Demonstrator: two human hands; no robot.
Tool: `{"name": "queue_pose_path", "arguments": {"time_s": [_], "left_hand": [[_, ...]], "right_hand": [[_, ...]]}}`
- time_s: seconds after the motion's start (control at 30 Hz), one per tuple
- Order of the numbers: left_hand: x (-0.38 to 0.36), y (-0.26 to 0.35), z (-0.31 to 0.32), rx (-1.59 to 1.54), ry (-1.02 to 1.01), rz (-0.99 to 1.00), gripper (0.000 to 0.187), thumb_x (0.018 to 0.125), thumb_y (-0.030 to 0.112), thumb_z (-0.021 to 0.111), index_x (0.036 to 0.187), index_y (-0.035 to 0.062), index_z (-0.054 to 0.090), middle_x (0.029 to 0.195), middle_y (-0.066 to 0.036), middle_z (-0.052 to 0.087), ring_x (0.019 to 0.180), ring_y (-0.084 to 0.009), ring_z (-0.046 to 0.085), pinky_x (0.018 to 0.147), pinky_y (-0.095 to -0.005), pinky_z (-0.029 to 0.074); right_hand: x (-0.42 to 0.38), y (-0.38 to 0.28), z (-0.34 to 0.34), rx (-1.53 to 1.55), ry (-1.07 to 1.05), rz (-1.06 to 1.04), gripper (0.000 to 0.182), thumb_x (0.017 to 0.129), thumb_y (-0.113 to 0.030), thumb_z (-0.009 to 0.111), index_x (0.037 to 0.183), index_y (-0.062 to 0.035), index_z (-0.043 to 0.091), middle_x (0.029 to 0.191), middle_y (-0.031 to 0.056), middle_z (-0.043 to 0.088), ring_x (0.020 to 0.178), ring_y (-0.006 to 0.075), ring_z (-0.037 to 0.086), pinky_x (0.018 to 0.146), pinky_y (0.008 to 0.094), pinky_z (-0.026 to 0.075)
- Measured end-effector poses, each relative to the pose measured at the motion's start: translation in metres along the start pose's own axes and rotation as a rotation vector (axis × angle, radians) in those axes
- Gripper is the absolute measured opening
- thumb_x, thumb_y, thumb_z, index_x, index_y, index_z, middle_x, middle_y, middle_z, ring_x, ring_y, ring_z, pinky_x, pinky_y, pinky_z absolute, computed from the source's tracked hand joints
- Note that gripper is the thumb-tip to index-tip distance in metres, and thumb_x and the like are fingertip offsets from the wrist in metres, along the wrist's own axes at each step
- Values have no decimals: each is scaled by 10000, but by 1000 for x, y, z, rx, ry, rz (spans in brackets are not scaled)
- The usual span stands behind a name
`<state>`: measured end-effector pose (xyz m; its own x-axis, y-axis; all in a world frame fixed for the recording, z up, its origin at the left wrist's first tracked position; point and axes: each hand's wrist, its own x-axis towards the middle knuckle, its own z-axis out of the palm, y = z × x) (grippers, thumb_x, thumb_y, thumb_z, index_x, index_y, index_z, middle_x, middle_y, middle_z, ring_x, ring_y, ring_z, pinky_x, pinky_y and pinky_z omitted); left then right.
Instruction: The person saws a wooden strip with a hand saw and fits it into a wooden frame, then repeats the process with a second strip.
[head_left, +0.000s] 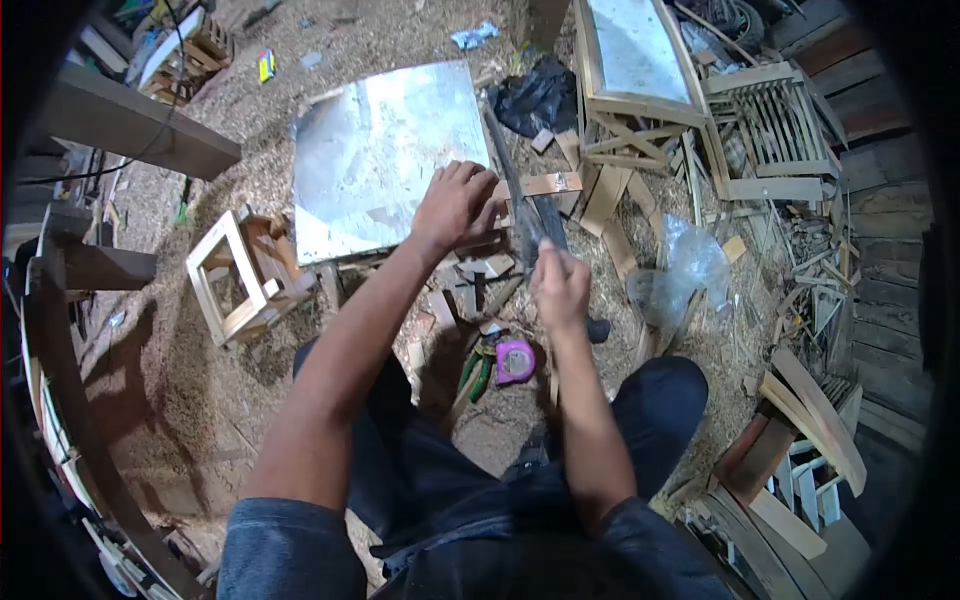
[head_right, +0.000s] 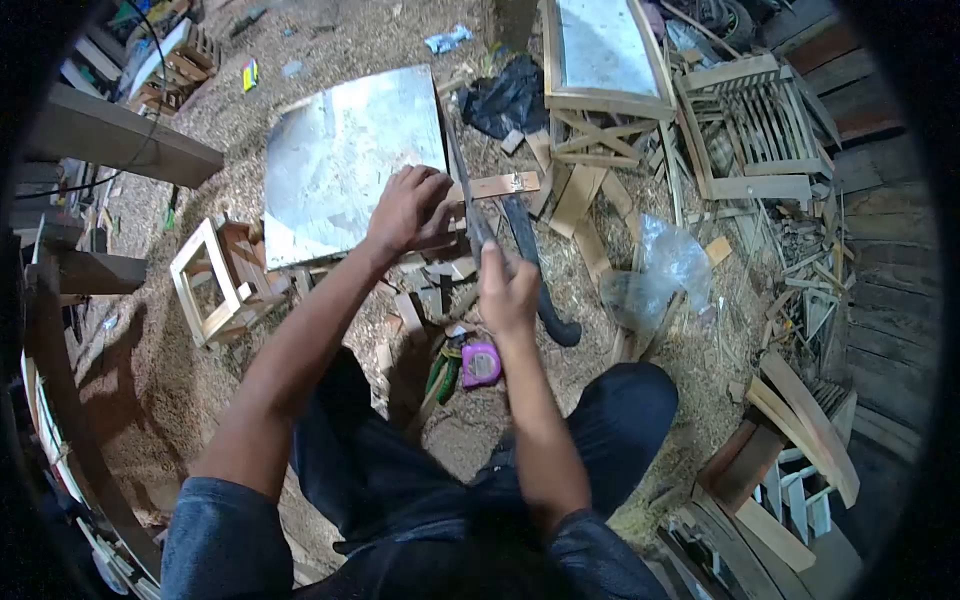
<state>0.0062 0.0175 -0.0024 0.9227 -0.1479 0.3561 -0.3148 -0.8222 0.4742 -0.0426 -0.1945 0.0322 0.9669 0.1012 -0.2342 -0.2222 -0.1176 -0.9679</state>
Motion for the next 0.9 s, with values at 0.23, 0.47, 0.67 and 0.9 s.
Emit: {"name": "queue_pose_path", "arguments": {"time_s": [0.23, 0.47, 0.67, 0.9], "left_hand": [[-7, 9, -3, 12, 134, 45, 348, 911, 270, 634, 1168, 39, 587, 1056, -172, 631, 1015, -362, 589, 892, -458, 447], [-29, 12, -93, -112, 167, -95, 305, 948, 294, 625, 1115, 48, 556, 855, -197, 672, 779, -424, 647, 649, -486, 501], [-72, -4, -202, 111, 162, -152, 284, 930, 321, 613, 1024, 65, 535, 848, -196, 659, 833, -409, 657, 667, -497, 520], [-117, -34, -253, 272, 170, -115, 303, 931, 322, 598, 1055, 50, 544, 914, -178, 665, 847, -377, 677, 682, -473, 550]], "right_hand": [[-18, -13, 14, -27, 66, -338, 353, 963, -311, 644, 720, -59, 598, 646, -23, 519, 559, 64, 453, 517, 243, 368], [-47, -43, 47, -131, -11, -572, 393, 943, -340, 667, 742, -5, 620, 585, 50, 524, 573, 112, 483, 534, 314, 403], [-92, -73, 129, -12, -36, -660, 416, 948, -325, 667, 693, -22, 539, 566, -13, 449, 556, 71, 423, 505, 275, 337], [-132, -84, 185, 119, -104, -612, 408, 1013, -299, 565, 692, -54, 504, 602, -40, 439, 538, 48, 393, 500, 236, 296]]}}
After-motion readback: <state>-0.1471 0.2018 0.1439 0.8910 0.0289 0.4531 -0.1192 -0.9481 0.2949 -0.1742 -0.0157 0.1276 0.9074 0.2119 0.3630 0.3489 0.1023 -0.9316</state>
